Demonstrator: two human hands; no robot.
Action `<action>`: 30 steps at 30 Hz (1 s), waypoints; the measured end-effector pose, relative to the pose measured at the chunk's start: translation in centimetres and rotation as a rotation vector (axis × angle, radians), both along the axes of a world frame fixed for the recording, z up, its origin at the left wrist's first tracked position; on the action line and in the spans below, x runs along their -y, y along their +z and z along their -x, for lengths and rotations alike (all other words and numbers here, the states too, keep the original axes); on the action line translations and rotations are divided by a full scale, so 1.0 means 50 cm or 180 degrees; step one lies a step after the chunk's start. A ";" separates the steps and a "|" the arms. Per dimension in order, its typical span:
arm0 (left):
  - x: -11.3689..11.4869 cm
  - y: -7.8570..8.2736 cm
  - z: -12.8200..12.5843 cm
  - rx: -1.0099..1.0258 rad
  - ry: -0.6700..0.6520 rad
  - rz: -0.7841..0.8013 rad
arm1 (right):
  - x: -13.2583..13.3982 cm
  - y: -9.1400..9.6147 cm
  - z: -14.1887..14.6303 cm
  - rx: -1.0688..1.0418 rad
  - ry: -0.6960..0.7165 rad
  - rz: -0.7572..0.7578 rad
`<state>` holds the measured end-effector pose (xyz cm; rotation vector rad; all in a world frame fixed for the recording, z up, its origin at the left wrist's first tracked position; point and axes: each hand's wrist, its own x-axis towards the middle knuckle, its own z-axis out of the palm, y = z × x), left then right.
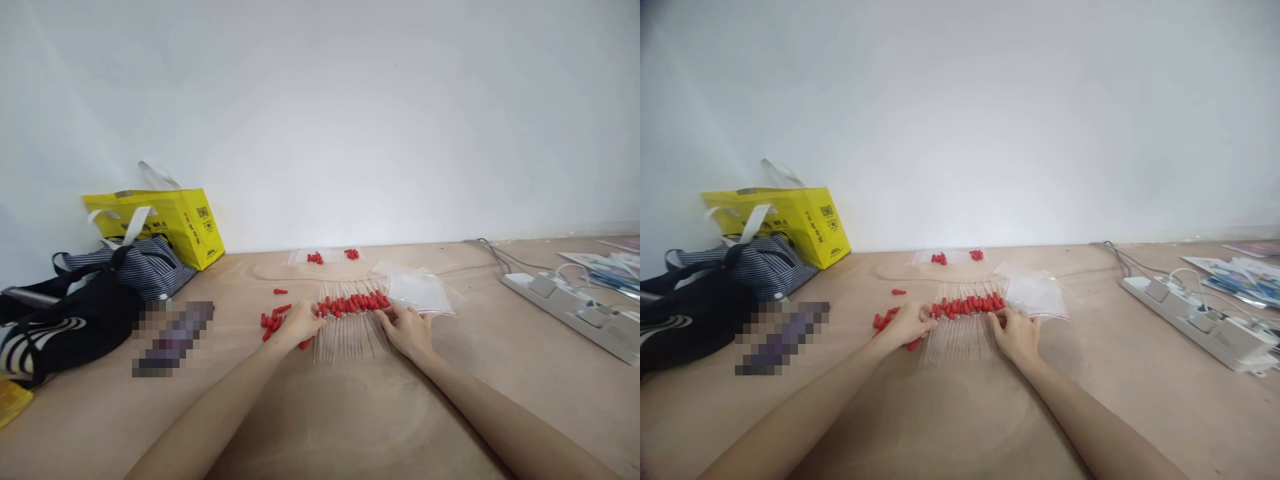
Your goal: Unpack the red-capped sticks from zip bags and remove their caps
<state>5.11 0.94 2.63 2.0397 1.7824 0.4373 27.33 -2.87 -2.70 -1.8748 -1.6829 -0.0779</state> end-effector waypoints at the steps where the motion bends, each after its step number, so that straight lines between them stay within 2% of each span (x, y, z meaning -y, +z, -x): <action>1: -0.003 0.002 0.001 -0.0047 0.0031 -0.0034 | 0.001 -0.001 -0.001 0.0008 0.0008 -0.0008; 5: -0.022 0.006 0.002 -0.0217 0.0201 -0.0086 | 0.001 -0.002 -0.002 0.0038 0.0046 -0.0089; 11: -0.060 0.004 -0.011 -0.0410 0.0266 0.0250 | 0.002 -0.004 -0.002 0.0046 0.0105 -0.0163; 16: -0.063 0.021 -0.015 -0.0510 0.0313 0.0186 | 0.003 -0.007 -0.004 -0.0004 0.0149 -0.0271; 19: -0.040 0.035 0.002 -0.0466 0.0259 -0.0112 | 0.002 -0.009 -0.005 -0.0039 0.0212 -0.0427; 22: -0.001 0.028 0.028 -0.0358 0.0075 -0.0407 | 0.005 -0.006 -0.003 -0.0038 0.0302 -0.0882; 23: 0.013 0.019 0.037 -0.0311 -0.0078 -0.0605 | 0.008 -0.002 -0.001 -0.0018 0.0356 -0.1069; 26: 0.054 -0.018 0.056 -0.0181 -0.0867 -0.1713 | 0.025 0.013 0.013 0.0182 0.0727 -0.1482; 28: 0.076 -0.044 0.058 -0.0165 -0.1240 -0.2193 | 0.040 0.022 0.029 0.0402 0.1136 -0.1552; 30: 0.095 -0.062 0.052 -0.0184 -0.1443 -0.2510 | 0.054 0.025 0.046 0.0574 0.1523 -0.1553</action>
